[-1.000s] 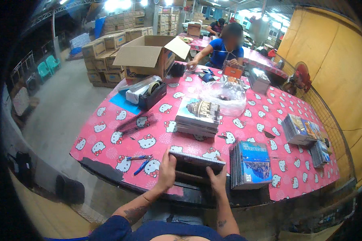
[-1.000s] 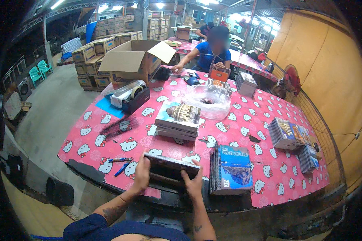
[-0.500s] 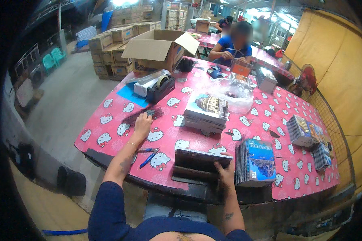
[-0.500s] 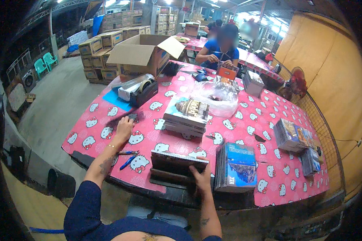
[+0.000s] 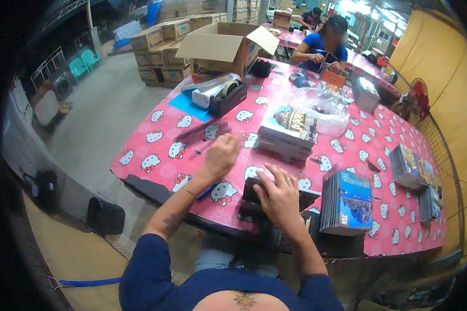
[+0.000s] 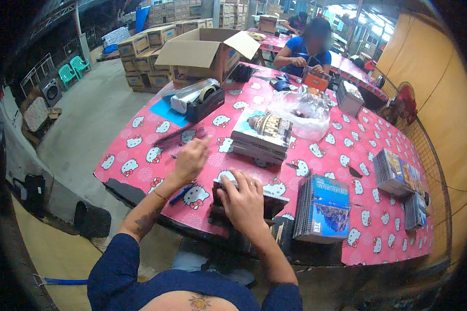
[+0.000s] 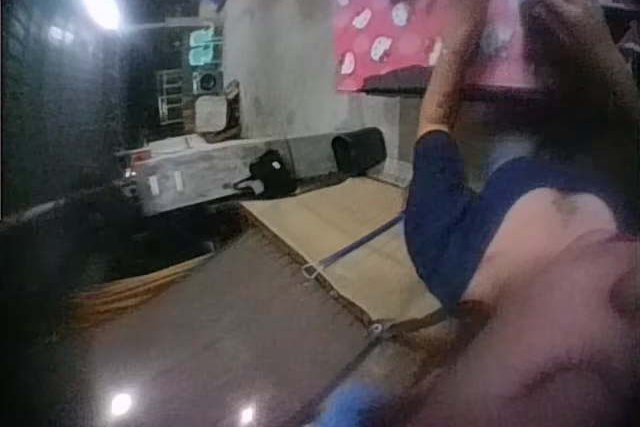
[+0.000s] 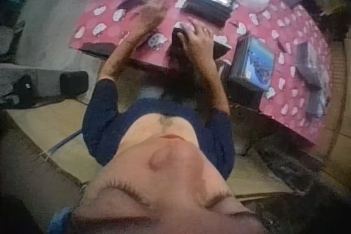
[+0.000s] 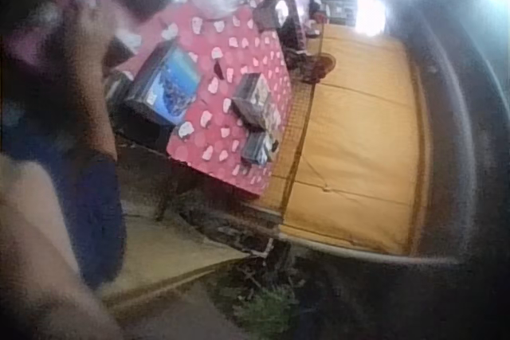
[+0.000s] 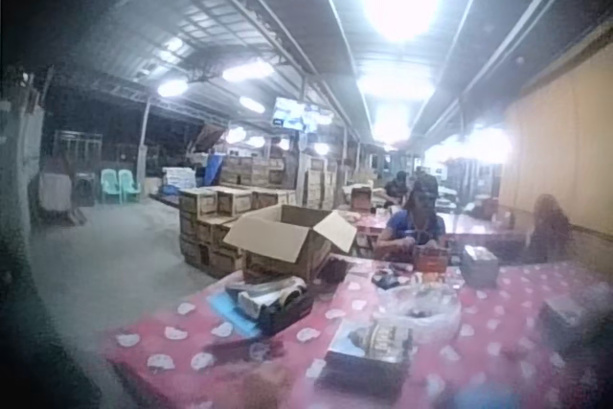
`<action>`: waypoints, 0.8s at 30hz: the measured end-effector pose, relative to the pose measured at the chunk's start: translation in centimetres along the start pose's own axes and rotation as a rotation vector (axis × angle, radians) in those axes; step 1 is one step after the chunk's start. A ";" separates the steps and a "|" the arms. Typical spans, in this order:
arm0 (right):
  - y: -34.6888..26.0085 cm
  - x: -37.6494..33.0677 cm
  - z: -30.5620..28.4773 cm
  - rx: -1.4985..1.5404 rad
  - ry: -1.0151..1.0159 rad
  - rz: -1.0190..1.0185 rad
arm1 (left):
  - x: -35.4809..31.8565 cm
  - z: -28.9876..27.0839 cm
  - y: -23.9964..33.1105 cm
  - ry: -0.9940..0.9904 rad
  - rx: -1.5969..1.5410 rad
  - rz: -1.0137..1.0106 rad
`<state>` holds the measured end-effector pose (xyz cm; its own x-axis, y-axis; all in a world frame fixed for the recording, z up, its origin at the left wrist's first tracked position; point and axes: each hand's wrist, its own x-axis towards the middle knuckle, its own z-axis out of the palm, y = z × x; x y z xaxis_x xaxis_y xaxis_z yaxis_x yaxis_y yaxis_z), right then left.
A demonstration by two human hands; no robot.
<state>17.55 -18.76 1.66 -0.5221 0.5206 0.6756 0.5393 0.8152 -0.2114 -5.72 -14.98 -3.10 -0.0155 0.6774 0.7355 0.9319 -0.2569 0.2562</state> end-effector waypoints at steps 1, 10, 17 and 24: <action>0.5 0.1 0.9 0.033 -0.058 0.050 | -0.5 -0.8 1.2 -0.042 -0.113 -0.002; 1.5 0.6 2.7 0.066 -0.081 0.077 | -6.2 -5.5 7.0 -0.013 -0.413 -0.179; 1.4 0.5 2.5 0.070 -0.098 0.085 | -6.5 -4.8 7.1 -0.010 -0.378 -0.240; 1.2 0.6 2.3 0.066 -0.073 0.068 | -5.8 -4.8 7.1 -0.008 -0.353 -0.200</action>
<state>16.37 -16.88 0.20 -0.5339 0.5902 0.6055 0.5313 0.7912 -0.3028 -0.77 -24.06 -2.49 -0.1802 0.7428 0.6448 0.7288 -0.3393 0.5947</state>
